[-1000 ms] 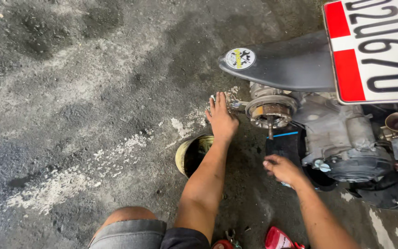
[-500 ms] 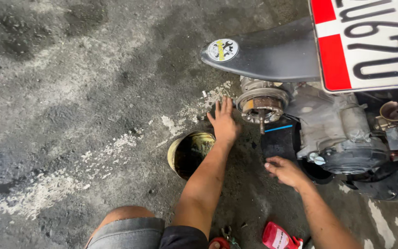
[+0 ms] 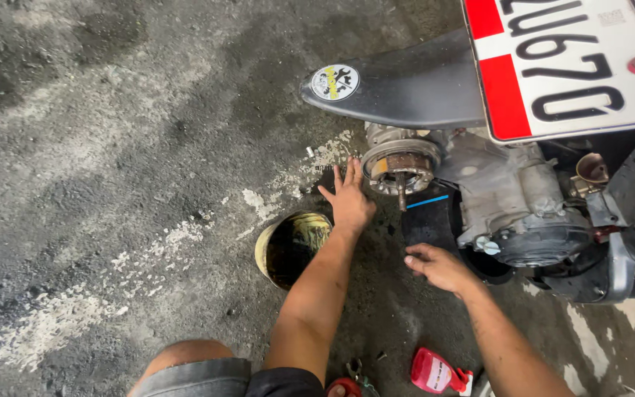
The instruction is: The person sits on the floor and assembles a motorcycle brake assembly, inserting a spring and using a screwdriver to adjust internal components. They then attach the brake assembly to the motorcycle's rear wheel hub and secure it.
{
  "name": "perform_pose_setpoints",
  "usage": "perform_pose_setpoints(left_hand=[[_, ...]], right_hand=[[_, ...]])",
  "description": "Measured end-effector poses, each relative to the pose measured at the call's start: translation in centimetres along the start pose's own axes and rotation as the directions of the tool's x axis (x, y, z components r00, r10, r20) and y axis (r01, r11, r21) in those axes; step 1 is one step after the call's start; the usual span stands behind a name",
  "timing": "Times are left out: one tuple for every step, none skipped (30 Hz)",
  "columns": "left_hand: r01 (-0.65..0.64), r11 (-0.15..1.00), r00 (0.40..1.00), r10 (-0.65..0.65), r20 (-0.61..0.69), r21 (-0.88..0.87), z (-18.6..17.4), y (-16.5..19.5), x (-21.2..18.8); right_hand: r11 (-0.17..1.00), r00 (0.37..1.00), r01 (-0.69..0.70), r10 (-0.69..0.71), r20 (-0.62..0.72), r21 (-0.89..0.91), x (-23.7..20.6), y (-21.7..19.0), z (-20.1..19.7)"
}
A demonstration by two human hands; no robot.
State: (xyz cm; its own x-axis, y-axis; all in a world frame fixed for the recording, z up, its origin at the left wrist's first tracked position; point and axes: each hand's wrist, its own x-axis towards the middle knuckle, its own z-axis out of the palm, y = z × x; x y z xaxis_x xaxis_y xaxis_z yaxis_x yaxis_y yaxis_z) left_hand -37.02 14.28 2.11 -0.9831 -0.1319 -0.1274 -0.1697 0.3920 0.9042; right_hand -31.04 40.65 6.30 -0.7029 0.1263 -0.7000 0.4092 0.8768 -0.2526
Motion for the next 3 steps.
perform_pose_setpoints(left_hand=[[-0.01, 1.0, 1.0, 0.01, 0.016, 0.022, -0.19, -0.01, -0.02], [-0.017, 0.999, 0.999, 0.015, 0.028, 0.047, -0.59, -0.26, 0.2], [-0.026, 0.997, 0.999, 0.024, 0.036, 0.076, -1.02, -0.7, 0.44]], right_hand=[[1.0, 1.0, -0.001, 0.001, 0.012, -0.006, 0.1, 0.07, -0.05], [1.0, 1.0, 0.002, -0.002, 0.029, -0.013, 0.32, 0.04, 0.17], [1.0, 0.999, -0.012, 0.012, 0.029, -0.003, 0.64, -0.16, 0.45]])
